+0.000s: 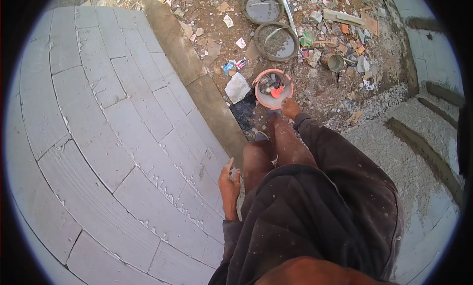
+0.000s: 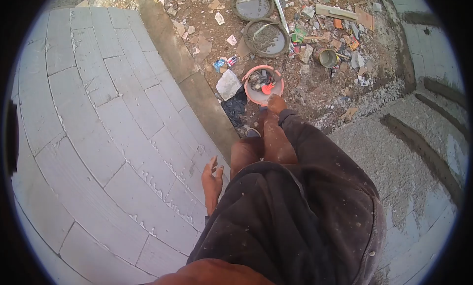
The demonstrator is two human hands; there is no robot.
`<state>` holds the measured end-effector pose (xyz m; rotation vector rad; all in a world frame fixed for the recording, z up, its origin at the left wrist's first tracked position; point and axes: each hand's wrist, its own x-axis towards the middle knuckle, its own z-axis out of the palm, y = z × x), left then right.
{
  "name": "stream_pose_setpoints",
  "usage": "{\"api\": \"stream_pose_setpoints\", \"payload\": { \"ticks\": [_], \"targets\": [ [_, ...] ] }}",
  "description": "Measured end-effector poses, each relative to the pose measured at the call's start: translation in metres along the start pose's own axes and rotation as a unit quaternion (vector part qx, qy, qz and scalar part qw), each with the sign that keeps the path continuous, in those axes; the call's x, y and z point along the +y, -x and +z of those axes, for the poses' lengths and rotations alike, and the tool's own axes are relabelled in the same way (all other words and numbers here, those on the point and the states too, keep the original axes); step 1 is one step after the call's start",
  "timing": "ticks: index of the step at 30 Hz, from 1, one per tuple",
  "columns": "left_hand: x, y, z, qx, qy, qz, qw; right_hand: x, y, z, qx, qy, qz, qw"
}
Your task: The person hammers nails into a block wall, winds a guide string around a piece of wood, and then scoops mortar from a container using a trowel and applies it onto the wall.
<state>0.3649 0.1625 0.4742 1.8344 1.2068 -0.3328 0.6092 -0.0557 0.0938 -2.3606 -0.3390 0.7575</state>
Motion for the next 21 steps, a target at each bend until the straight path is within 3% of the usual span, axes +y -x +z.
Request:
{"api": "stream_pose_setpoints", "payload": {
  "ticks": [3,6,9,13,16,18,21],
  "targets": [
    [0.015,-0.004,-0.019,0.040,-0.007,0.048,0.998,0.024,0.011,-0.030,-0.150,-0.069,0.061,0.984],
    [0.029,-0.009,-0.035,0.074,-0.004,0.074,0.995,-0.025,0.022,-0.092,-0.180,-0.156,0.171,0.956],
    [0.051,-0.017,-0.056,0.096,-0.001,0.091,0.991,-0.065,0.006,-0.125,-0.139,-0.169,0.174,0.960],
    [0.078,-0.053,-0.105,0.207,-0.020,0.145,0.967,-0.114,-0.048,-0.143,-0.117,-0.161,0.062,0.978],
    [0.106,-0.102,-0.167,0.358,-0.049,0.155,0.919,-0.167,-0.111,-0.137,-0.008,0.007,-0.139,0.990],
    [0.132,-0.151,-0.214,0.435,-0.086,0.172,0.880,-0.204,-0.158,-0.141,-0.059,-0.023,-0.136,0.989],
    [0.181,-0.247,-0.302,0.494,-0.133,0.221,0.830,-0.251,-0.219,-0.145,-0.058,0.054,-0.135,0.988]
  ]
}}
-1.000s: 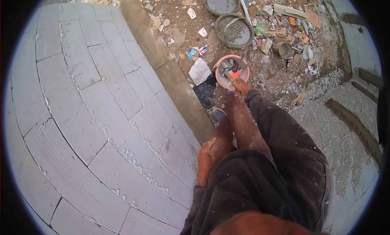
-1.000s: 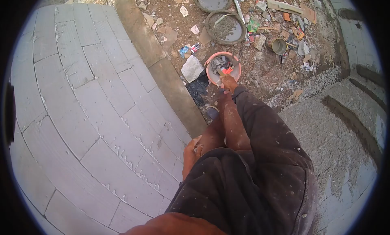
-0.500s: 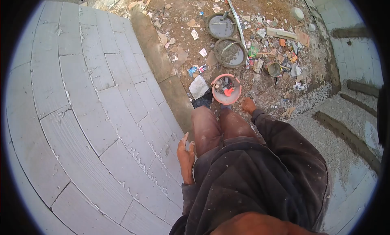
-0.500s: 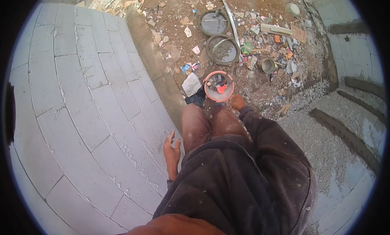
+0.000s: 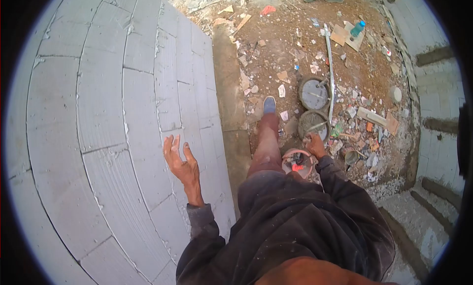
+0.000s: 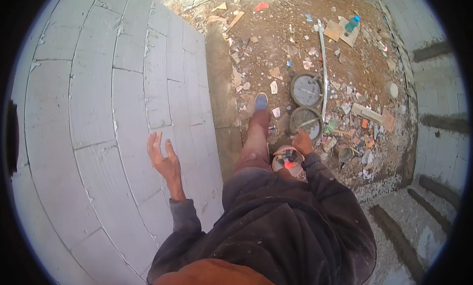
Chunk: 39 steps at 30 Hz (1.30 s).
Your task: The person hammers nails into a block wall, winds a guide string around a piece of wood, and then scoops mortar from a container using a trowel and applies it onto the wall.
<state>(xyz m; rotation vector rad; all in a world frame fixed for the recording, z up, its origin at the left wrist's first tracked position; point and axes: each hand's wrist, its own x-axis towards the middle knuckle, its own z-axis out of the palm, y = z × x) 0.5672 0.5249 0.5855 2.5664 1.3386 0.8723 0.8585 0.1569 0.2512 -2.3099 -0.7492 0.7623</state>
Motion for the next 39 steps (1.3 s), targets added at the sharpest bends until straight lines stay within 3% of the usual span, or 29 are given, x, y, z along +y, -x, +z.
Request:
{"api": "stream_pose_setpoints", "payload": {
  "ticks": [2,6,7,8,11,18,24,27,29,34,37,39],
  "targets": [
    [-0.006,-0.099,0.035,0.031,-0.014,0.047,0.998,0.005,-0.057,-0.007,-0.019,0.033,0.005,0.999],
    [0.002,-0.244,0.066,0.055,-0.114,0.125,0.984,-0.003,-0.147,-0.047,-0.077,0.089,0.146,0.982],
    [0.001,-0.269,0.069,0.060,-0.145,0.150,0.976,-0.006,-0.167,-0.056,-0.094,0.106,0.189,0.972],
    [-0.002,-0.291,0.072,0.049,-0.149,0.151,0.976,0.030,-0.190,-0.043,-0.074,0.122,0.156,0.977],
    [-0.013,-0.340,0.080,0.033,-0.195,0.164,0.967,0.024,-0.256,-0.065,-0.061,0.131,0.195,0.970],
    [-0.025,-0.395,0.129,-0.055,-0.289,0.195,0.936,0.047,-0.354,-0.066,-0.097,0.152,0.304,0.935],
    [-0.035,-0.435,0.205,-0.081,-0.409,0.193,0.888,0.078,-0.400,-0.044,-0.180,0.200,0.312,0.911],
    [-0.053,-0.446,0.225,-0.049,-0.509,0.201,0.835,0.116,-0.419,-0.022,-0.297,0.217,0.310,0.877],
    [-0.057,-0.446,0.232,-0.039,-0.583,0.169,0.794,0.155,-0.419,-0.012,-0.390,0.156,0.320,0.849],
    [-0.069,-0.447,0.224,-0.087,-0.614,0.145,0.771,0.142,-0.471,-0.051,-0.369,0.168,0.302,0.863],
    [-0.068,-0.450,0.204,-0.102,-0.615,0.124,0.772,0.172,-0.505,-0.046,-0.397,0.175,0.250,0.865],
    [-0.062,-0.452,0.186,-0.102,-0.622,0.114,0.768,0.149,-0.510,-0.054,-0.303,0.186,0.209,0.911]
  ]
}}
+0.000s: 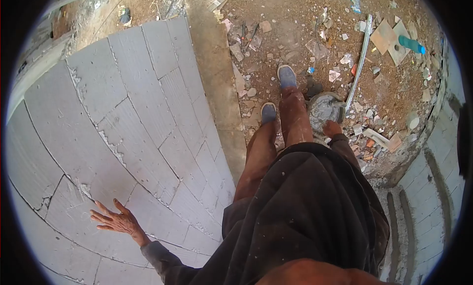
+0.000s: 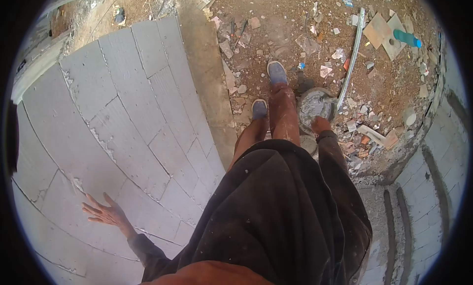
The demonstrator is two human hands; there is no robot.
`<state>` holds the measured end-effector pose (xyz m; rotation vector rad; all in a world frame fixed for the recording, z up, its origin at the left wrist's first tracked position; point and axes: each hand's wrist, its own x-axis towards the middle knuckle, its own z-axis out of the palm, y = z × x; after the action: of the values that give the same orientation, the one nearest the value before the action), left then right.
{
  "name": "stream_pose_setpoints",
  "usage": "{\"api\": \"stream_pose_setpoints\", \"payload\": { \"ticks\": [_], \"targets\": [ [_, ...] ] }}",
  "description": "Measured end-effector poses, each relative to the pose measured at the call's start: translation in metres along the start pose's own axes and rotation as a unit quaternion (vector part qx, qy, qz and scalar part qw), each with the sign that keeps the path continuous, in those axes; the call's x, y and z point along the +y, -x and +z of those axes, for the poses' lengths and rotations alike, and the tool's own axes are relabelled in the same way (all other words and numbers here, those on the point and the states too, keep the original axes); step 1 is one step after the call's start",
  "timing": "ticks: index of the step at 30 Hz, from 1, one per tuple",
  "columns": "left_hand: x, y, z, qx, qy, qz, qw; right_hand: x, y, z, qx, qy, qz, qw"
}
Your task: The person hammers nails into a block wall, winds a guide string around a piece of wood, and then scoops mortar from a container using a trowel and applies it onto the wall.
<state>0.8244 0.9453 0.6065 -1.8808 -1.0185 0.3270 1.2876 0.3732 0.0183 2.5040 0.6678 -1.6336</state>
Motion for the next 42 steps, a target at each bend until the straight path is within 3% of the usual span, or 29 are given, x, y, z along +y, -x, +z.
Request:
{"api": "stream_pose_setpoints", "payload": {
  "ticks": [2,4,6,8,18,23,26,28,29,30,32,33,35,37,38,39,42],
  "targets": [
    [-0.012,-0.001,-0.006,-0.004,0.007,0.001,1.000,-0.006,0.003,-0.034,0.018,-0.025,0.006,0.999],
    [-0.016,0.004,-0.008,-0.013,-0.003,-0.021,1.000,-0.012,-0.005,-0.076,0.001,-0.025,-0.075,0.997],
    [-0.013,0.009,-0.007,-0.010,0.012,-0.035,0.999,-0.030,-0.009,-0.097,0.003,0.001,-0.067,0.998],
    [-0.012,0.012,-0.005,-0.006,0.020,-0.047,0.999,-0.056,-0.010,-0.114,0.077,-0.014,-0.086,0.993],
    [0.017,0.007,0.036,0.003,0.065,-0.081,0.995,-0.177,-0.124,-0.218,0.191,0.028,-0.258,0.947],
    [0.020,0.010,0.068,0.054,0.062,-0.108,0.991,-0.223,-0.208,-0.253,0.177,0.053,-0.287,0.940],
    [0.020,0.008,0.083,0.085,0.070,-0.106,0.988,-0.240,-0.274,-0.239,0.165,0.071,-0.366,0.913],
    [0.018,0.010,0.092,0.082,0.029,-0.107,0.990,-0.263,-0.303,-0.221,0.302,0.116,-0.425,0.845],
    [0.019,0.010,0.095,0.091,0.039,-0.112,0.989,-0.295,-0.292,-0.231,0.231,0.122,-0.323,0.910],
    [0.020,0.010,0.098,0.102,0.048,-0.118,0.987,-0.323,-0.281,-0.235,0.226,0.127,-0.326,0.909],
    [0.018,0.008,0.106,0.124,0.019,-0.128,0.984,-0.368,-0.256,-0.236,0.231,0.203,-0.174,0.935],
    [0.013,0.010,0.111,0.144,0.016,-0.124,0.982,-0.394,-0.226,-0.226,0.356,0.275,-0.198,0.871],
    [-0.010,0.026,0.128,0.165,0.006,-0.141,0.976,-0.423,-0.221,-0.197,0.462,0.337,-0.320,0.756],
    [-0.041,0.043,0.153,0.227,-0.181,-0.138,0.947,-0.440,-0.251,-0.155,0.397,0.340,-0.438,0.731],
    [-0.040,0.038,0.156,0.245,-0.241,-0.135,0.930,-0.437,-0.274,-0.124,0.331,0.366,-0.444,0.748],
    [-0.032,0.039,0.156,0.252,-0.216,-0.133,0.934,-0.445,-0.303,-0.104,0.277,0.389,-0.451,0.754],
    [0.015,0.015,0.130,0.272,-0.150,-0.111,0.944,-0.451,-0.376,-0.043,0.273,0.392,-0.465,0.745]
  ]
}}
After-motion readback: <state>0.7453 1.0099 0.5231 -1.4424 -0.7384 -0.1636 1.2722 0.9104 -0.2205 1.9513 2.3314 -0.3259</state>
